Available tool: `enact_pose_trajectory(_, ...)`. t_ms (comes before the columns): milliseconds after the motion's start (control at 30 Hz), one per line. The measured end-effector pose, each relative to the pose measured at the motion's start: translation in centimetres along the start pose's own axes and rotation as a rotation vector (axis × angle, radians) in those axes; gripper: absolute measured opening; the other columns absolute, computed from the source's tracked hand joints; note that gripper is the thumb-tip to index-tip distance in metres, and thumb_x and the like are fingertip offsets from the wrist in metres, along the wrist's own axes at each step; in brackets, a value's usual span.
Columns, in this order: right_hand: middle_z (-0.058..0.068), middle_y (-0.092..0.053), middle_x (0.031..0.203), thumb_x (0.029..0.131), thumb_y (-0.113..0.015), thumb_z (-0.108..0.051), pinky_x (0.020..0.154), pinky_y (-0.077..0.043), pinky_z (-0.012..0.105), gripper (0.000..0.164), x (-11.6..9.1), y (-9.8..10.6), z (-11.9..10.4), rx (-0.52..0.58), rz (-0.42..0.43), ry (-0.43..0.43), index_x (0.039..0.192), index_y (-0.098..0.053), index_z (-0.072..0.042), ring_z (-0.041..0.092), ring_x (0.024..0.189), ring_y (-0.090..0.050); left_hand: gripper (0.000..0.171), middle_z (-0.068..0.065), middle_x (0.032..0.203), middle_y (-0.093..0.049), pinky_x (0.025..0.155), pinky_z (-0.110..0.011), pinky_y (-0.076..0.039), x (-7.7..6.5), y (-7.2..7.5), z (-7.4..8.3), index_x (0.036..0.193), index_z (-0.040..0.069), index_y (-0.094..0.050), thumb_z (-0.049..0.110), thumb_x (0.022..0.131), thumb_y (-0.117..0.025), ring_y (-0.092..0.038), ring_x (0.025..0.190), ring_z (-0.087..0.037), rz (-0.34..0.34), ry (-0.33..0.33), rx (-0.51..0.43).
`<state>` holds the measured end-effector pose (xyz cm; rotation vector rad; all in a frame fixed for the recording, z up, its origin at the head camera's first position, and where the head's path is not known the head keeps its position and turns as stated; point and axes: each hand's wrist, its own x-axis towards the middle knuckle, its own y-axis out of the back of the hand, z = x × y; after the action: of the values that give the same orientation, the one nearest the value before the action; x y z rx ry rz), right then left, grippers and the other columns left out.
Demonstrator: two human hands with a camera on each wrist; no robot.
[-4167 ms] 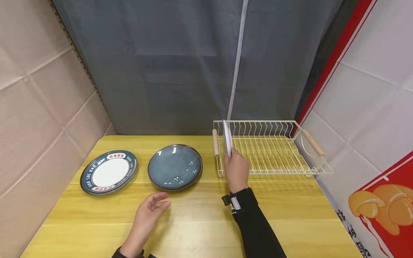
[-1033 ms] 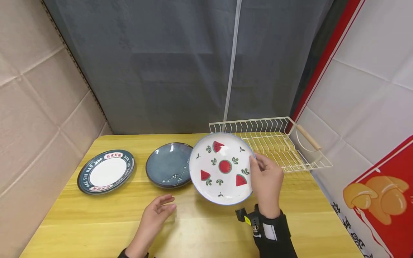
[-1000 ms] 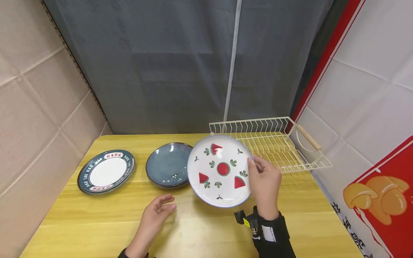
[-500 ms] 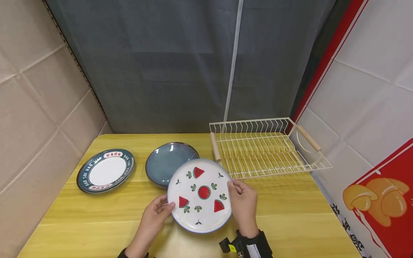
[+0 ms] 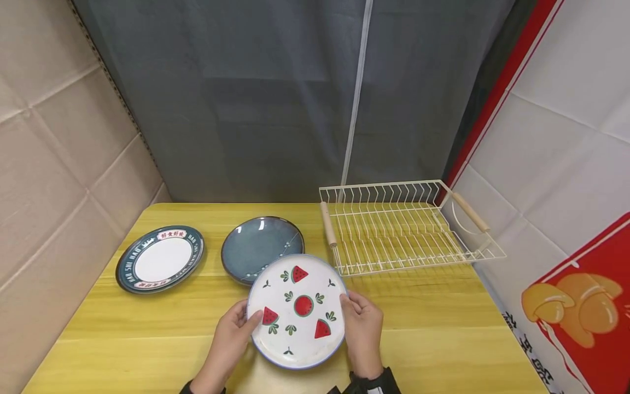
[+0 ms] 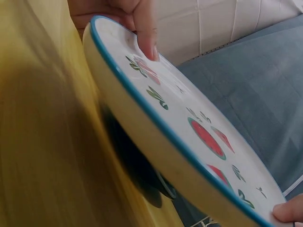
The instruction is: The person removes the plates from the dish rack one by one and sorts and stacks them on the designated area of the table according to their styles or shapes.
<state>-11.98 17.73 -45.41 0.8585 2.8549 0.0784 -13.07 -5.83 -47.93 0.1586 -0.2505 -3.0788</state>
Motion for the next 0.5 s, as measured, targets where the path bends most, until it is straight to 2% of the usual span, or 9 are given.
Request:
enact_pose_trajectory(267,0.025,-0.071,0.105,0.094,-0.068,-0.009,0.069,-0.061,0.026,0.029,0.0,-0.2,0.7,0.036,0.009,-0.037,0.117,-0.067,0.009,0.021,0.085,-0.072,0.036,-0.014,0.111,-0.067,0.076,-0.024,-0.058,0.0,-0.1,0.1,0.127,-0.006,-0.060,0.003,0.093,-0.067,-0.064,0.094,-0.021,0.020,0.037,0.014)
enact_pose_trajectory(500,0.028,-0.070,0.108,0.094,-0.068,-0.009,0.070,-0.060,0.025,0.032,0.0,-0.3,1.5,0.047,0.008,-0.050,0.119,-0.065,0.010,0.022,0.086,-0.072,0.036,-0.014,0.105,-0.067,0.068,-0.026,-0.059,-0.2,0.0,0.0,0.126,-0.008,-0.060,0.001,0.091,-0.068,-0.063,0.086,-0.019,0.029,0.022,-0.009)
